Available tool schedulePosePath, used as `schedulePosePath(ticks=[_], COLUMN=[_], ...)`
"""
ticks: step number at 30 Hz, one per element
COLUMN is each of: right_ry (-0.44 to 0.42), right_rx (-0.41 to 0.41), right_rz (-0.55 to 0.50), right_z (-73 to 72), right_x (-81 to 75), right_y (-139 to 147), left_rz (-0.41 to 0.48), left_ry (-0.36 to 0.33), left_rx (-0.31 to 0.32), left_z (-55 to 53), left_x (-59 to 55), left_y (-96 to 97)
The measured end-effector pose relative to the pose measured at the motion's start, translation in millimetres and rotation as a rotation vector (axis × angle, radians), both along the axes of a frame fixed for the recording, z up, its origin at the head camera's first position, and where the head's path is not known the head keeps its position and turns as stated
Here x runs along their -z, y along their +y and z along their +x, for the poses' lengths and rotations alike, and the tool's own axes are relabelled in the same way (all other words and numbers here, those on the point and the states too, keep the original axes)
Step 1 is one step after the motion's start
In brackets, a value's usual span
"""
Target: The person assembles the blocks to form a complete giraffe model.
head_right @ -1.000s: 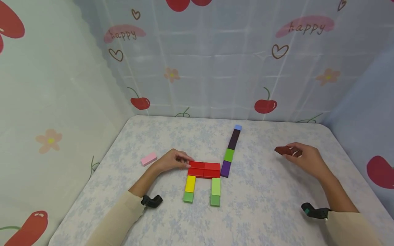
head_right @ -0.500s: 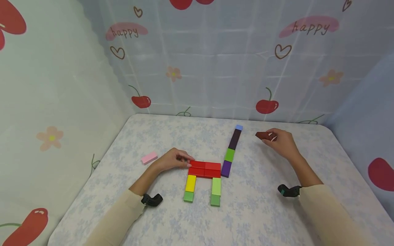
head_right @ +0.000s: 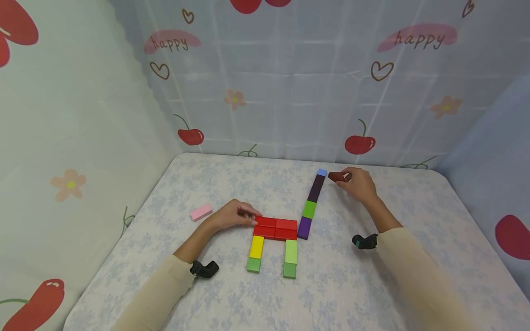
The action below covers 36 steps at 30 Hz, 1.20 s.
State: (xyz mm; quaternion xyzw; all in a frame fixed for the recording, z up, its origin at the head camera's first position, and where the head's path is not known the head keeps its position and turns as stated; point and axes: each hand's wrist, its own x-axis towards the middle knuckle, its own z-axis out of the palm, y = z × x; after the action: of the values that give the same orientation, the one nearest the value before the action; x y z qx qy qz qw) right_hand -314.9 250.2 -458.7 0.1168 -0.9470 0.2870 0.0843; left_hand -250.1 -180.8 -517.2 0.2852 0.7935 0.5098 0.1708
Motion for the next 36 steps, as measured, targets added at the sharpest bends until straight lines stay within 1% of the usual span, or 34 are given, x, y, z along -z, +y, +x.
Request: schedulePosePath(ticks=[7,13,17,21,28,36], right_ry=[-0.096,-0.189,-0.183,-0.165,-0.23,-0.242], right_rx=[0.067,0.105,0.103,0.096,0.106,0.121], right_rz=[-0.012,-0.035,-0.028,-0.016,-0.116,-0.143], right_z=[-13.6,-21.8,-26.2,-28.5,-28.8,-32.2], right_x=[7.9,17.5,22.7,24.5,25.7,27.6], right_y=[-2.5,-1.1,-1.9,-3.6,1.1,-0.5], left_rz=[-0.011,-0.002,0.002,0.0,0.006,0.005], left_ry=[0.01,-0.003,0.0,0.006,-0.002,-0.003], left_rx=[-0.003,0.008,0.01,0.006,0.009,0.003], left_z=[0.3,0.6,0.1,0.3,0.4,0.0], left_x=[0.1,-0.4,-0.7,-0.9,-0.4,-0.5], left_y=[0.1,0.3,0.2,-0.1,0.4,-0.1])
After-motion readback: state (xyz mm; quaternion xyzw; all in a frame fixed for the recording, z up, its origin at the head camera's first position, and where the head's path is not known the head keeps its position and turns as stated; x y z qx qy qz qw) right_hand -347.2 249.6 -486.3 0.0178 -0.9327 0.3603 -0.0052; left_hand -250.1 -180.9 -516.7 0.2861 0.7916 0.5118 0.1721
